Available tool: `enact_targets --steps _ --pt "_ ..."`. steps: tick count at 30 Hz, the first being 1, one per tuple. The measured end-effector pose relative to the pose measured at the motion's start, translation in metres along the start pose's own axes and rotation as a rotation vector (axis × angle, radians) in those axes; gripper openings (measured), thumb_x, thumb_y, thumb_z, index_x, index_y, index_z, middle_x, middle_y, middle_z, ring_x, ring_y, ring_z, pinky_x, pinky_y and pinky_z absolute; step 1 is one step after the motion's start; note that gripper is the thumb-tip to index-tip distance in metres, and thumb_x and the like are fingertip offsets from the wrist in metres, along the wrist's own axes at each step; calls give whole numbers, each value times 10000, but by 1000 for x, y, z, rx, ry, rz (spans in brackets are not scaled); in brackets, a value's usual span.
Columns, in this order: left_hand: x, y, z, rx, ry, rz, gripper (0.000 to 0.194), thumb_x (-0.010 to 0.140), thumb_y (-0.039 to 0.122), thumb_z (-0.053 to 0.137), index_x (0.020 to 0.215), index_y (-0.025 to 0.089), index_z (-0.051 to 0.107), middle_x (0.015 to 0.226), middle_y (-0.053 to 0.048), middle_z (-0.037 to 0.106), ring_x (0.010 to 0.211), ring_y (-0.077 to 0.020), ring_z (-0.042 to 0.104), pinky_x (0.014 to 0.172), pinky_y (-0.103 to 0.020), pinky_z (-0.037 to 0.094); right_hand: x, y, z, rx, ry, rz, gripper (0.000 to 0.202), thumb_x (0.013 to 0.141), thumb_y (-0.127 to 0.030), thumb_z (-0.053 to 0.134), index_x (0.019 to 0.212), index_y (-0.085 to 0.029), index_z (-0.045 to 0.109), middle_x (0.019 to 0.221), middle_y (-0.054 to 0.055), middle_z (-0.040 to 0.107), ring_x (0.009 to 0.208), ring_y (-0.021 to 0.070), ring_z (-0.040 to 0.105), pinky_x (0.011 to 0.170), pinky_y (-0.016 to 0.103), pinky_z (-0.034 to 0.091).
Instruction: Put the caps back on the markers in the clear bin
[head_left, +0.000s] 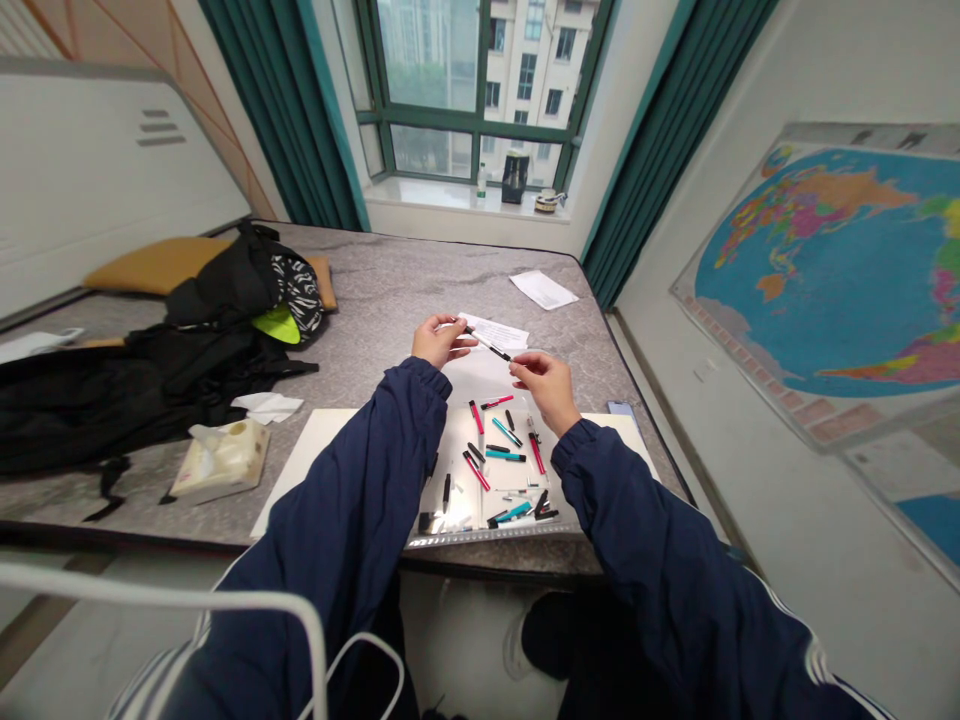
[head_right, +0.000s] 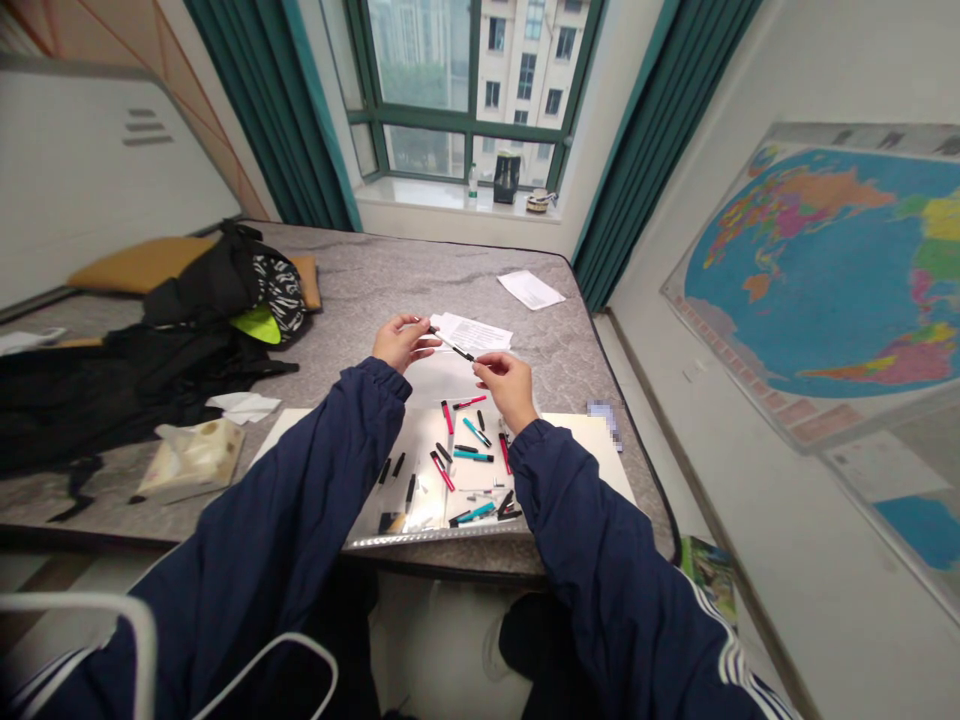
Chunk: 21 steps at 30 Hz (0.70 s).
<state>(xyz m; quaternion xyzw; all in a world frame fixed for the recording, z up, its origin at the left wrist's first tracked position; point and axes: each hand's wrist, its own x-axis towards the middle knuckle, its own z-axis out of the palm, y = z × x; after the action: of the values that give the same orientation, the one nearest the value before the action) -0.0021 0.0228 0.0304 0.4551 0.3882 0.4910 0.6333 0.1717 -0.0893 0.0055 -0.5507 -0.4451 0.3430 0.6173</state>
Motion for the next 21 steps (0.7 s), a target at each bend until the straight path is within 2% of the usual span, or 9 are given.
enact_targets --steps 5,12,17,21 --pt "-3 2 0 16 -36 18 428 668 396 795 920 201 509 972 -63 724 709 -170 718 574 -246 543 1 0 0 31 23 22 358 682 -407 763 915 -158 656 813 28 684 719 144 672 594 255 579" --pt "-5 4 0 43 -76 49 442 656 402 791 955 209 529 1035 -77 722 780 -192 723 588 -252 537 1 -1 1 45 31 43 332 788 -456 661 937 -161 624 864 54 706 753 140 683 583 232 574" --pt "-6 4 -1 15 -84 69 442 644 389 798 950 201 540 1051 -90 723 766 -189 718 582 -251 535 0 -1 1 74 4 30 350 723 -405 747 949 -165 630 856 41 694 806 157 690 644 263 593" --pt "-7 5 0 19 -102 55 444 647 386 798 958 201 543 1082 -97 721 776 -185 718 596 -249 537 0 -1 2 35 7 88 323 814 -468 658 903 -160 627 885 68 705 788 143 686 626 240 583"
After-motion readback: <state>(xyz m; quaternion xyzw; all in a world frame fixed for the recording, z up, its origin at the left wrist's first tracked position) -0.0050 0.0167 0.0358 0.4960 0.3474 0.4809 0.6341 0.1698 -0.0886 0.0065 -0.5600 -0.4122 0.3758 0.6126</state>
